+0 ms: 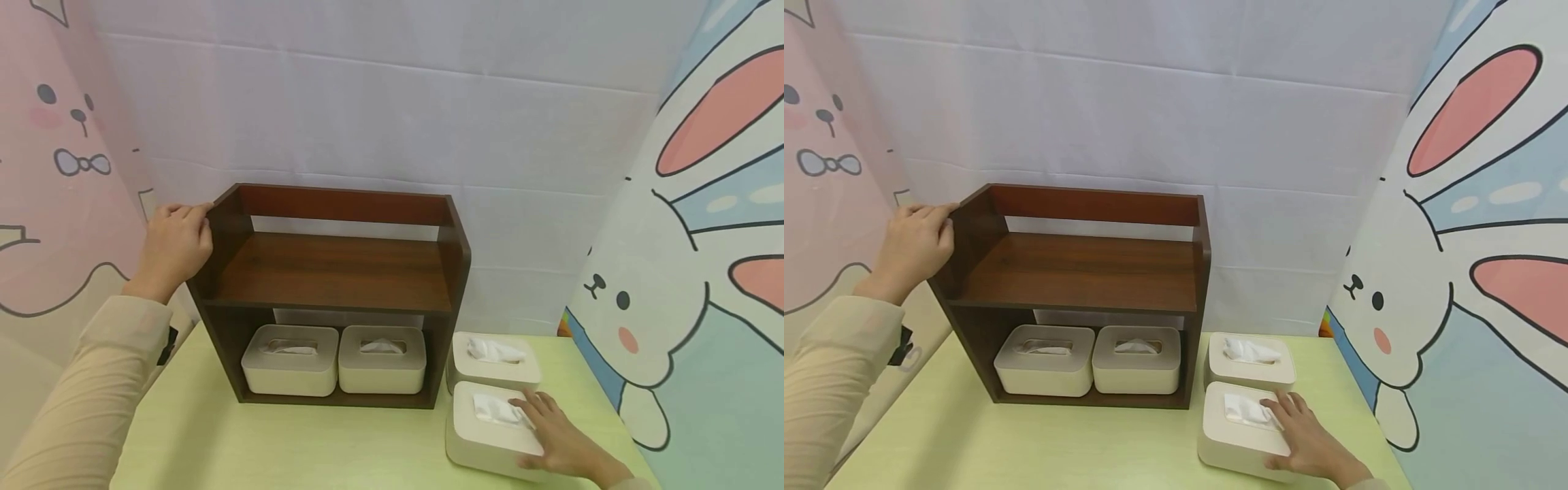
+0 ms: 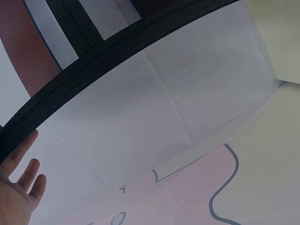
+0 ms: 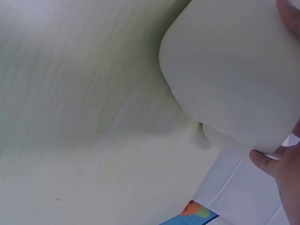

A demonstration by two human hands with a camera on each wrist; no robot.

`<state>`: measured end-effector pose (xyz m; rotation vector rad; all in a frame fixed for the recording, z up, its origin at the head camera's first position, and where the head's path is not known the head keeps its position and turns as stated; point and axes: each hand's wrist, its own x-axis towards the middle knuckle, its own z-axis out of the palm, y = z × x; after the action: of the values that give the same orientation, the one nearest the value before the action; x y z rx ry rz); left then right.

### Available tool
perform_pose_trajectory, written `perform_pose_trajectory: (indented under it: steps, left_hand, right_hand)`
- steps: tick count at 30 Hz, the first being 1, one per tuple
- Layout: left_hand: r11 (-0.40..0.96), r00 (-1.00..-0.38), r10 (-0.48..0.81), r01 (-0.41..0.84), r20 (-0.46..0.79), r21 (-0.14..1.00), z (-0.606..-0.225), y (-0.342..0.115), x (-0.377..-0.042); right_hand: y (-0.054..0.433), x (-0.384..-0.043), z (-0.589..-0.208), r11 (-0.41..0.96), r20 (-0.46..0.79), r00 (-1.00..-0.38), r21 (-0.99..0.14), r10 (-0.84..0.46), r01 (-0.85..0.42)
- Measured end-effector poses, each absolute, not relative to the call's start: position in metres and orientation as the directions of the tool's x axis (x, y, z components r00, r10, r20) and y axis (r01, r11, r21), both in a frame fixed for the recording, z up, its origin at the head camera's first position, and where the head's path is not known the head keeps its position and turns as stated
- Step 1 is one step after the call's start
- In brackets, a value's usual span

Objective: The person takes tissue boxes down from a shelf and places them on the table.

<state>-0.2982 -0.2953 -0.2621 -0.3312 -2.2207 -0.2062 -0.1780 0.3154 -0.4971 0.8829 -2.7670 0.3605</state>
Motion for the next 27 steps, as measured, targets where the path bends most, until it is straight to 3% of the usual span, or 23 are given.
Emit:
perform_pose_trajectory:
  steps: [15,27]
  left_hand:
    - [0.953,-0.595,0.169,0.303,0.786,0.025,-0.261,-0.294,-0.297]
    - [0.954,-0.609,0.155,0.297,0.778,0.042,-0.262,-0.295,-0.298]
  right_hand:
    - [0.329,-0.181,-0.497,0.755,0.281,-0.756,-0.135,-0.591,-0.641]
    - [0.332,-0.177,-0.495,0.799,0.277,-0.792,-0.115,-0.545,-0.59]
